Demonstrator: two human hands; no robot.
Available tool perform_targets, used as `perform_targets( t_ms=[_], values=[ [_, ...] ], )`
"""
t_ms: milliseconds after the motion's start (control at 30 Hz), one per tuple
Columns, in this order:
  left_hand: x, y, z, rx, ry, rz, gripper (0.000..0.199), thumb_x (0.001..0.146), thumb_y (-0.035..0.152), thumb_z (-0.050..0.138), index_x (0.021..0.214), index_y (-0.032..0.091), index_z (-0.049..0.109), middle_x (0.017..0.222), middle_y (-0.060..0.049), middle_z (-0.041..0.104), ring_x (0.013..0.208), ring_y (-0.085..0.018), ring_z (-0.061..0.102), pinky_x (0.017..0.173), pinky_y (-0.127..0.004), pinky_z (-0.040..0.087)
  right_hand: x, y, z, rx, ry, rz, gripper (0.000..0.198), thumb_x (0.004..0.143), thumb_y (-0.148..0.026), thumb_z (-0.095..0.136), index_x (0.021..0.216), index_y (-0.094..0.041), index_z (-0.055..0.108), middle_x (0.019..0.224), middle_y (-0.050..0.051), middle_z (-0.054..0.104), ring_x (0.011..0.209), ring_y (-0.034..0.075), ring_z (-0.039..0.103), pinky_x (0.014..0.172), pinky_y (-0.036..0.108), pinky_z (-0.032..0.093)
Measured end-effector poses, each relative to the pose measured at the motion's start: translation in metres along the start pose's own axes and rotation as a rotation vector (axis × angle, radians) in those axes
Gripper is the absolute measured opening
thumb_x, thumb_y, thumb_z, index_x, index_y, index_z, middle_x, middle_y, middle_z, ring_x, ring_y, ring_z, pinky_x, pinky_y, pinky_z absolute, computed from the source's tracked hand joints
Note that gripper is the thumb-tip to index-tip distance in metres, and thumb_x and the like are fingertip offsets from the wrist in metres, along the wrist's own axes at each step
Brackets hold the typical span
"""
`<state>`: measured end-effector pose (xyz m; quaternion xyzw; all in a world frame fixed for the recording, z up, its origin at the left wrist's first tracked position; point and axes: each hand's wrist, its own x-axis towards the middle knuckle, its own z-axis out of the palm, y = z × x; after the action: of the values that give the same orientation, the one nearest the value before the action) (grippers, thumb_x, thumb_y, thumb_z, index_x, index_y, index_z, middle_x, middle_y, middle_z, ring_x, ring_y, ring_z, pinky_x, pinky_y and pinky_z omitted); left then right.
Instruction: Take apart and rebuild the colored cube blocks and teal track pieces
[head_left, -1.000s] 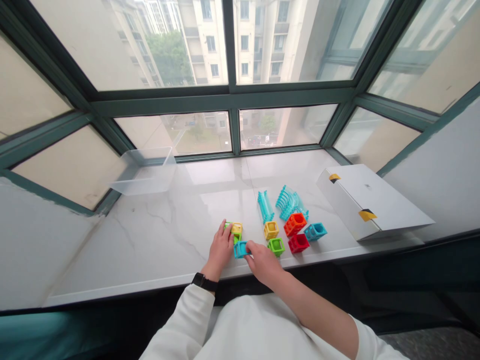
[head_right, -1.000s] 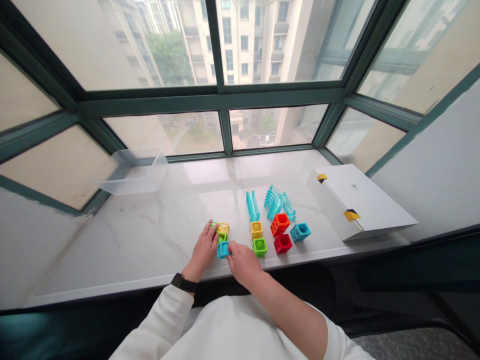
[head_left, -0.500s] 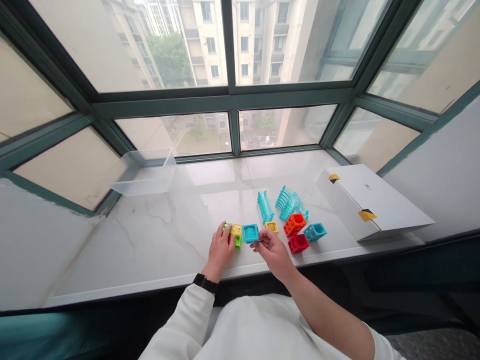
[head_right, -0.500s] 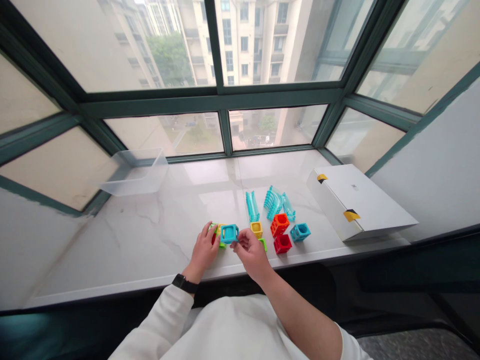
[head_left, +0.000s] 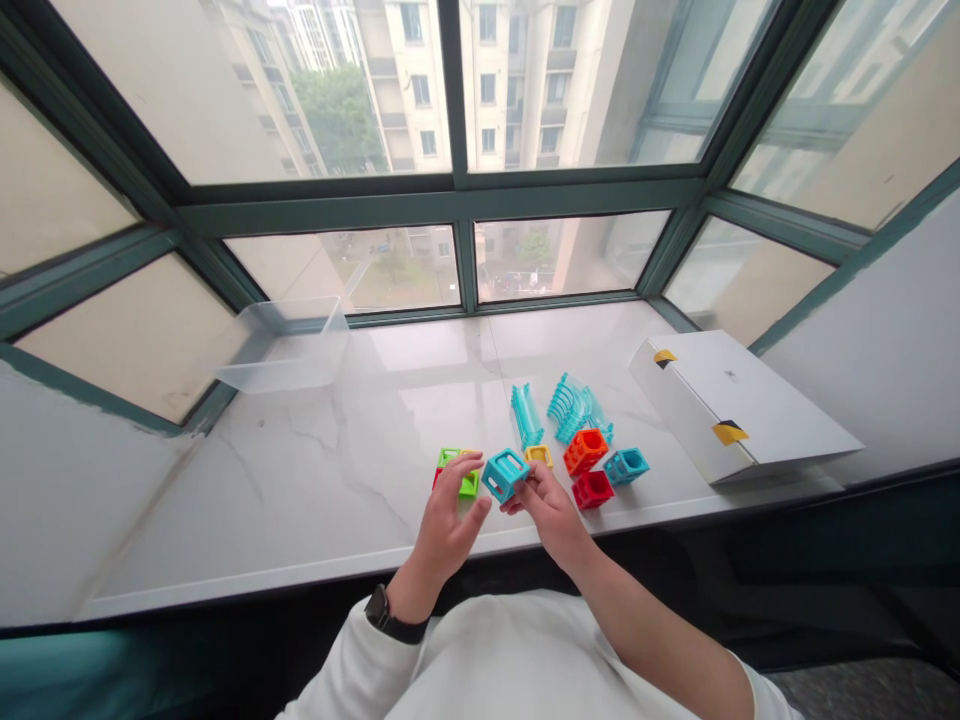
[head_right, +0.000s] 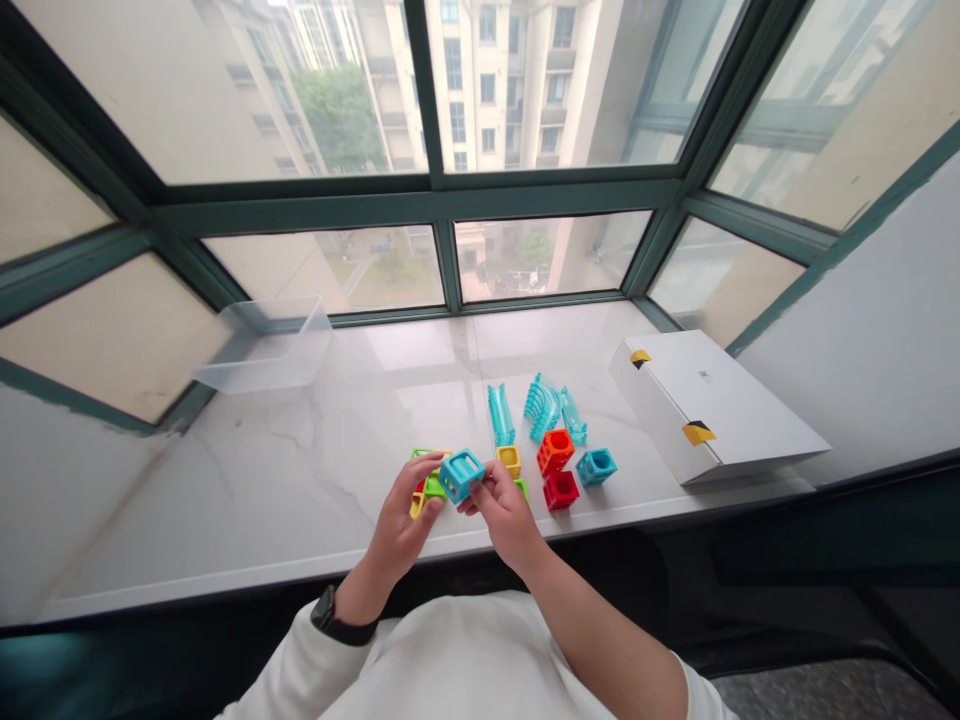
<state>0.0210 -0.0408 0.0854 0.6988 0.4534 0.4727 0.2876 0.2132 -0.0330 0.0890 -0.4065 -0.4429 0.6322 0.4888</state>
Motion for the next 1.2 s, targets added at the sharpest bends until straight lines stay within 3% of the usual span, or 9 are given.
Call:
perform_targets(
  t_ms=[100,233,500,633,867,1200],
  values=[
    [0.001,0.018,0.002,-0.029,-0.014,-0.014,0.045,0.094,0.038,0.073,0.134,0.026,0.056,0.144,-0.013,0.061,0.135,-0.030,0.058,0.114,-0.049,0.047,-0.002,-0.001,0.001,-0.007,-0.021,-0.015,0.044,0.093,-0.065,0.072,0.101,-0.023,0.062,0.083,0.002,0.072,0.077,0.019,0.069,0.074,0.034,0.054],
    [0.000,0.023,0.008,-0.138,-0.005,-0.160,0.040,0.093,0.035,0.075,0.129,0.026,0.060,0.123,-0.009,0.070,0.115,-0.026,0.067,0.106,-0.043,0.051,-0.006,-0.003,0.001,-0.027,-0.041,-0.043,0.037,0.097,-0.060,0.069,0.100,-0.023,0.062,0.082,0.000,0.069,0.077,0.017,0.066,0.075,0.032,0.054],
    [0.008,0.032,0.021,-0.790,-0.031,-0.433,0.039,0.082,0.038,0.088,0.108,0.022,0.064,0.104,-0.006,0.071,0.096,-0.022,0.067,0.086,-0.037,0.058,-0.010,-0.015,0.001,-0.116,-0.033,-0.069,0.042,0.097,-0.065,0.064,0.097,-0.024,0.061,0.083,0.001,0.071,0.075,0.019,0.068,0.074,0.034,0.056],
    [0.013,0.035,0.025,-0.916,-0.060,-0.519,0.038,0.082,0.041,0.089,0.105,0.020,0.067,0.091,-0.003,0.071,0.081,-0.017,0.065,0.079,-0.032,0.055,-0.009,-0.014,0.001,-0.117,-0.041,-0.078,0.041,0.099,-0.064,0.063,0.099,-0.023,0.062,0.083,0.002,0.072,0.077,0.019,0.069,0.074,0.034,0.056],
    [0.019,0.041,0.030,-1.017,-0.074,-0.565,0.035,0.084,0.042,0.086,0.106,0.018,0.070,0.089,-0.002,0.069,0.081,-0.015,0.061,0.080,-0.031,0.049,-0.009,-0.012,-0.004,-0.086,-0.027,-0.095,0.039,0.099,-0.062,0.064,0.102,-0.023,0.061,0.086,0.002,0.072,0.077,0.019,0.069,0.075,0.034,0.056],
    [0.029,0.048,0.033,-1.263,-0.015,-0.637,0.025,0.089,0.038,0.079,0.100,0.021,0.067,0.088,0.000,0.066,0.079,-0.012,0.060,0.082,-0.029,0.051,-0.007,-0.019,-0.010,-0.177,-0.035,-0.174,0.033,0.101,-0.055,0.065,0.114,-0.025,0.066,0.102,0.005,0.075,0.089,0.022,0.073,0.084,0.036,0.060]
  ],
)
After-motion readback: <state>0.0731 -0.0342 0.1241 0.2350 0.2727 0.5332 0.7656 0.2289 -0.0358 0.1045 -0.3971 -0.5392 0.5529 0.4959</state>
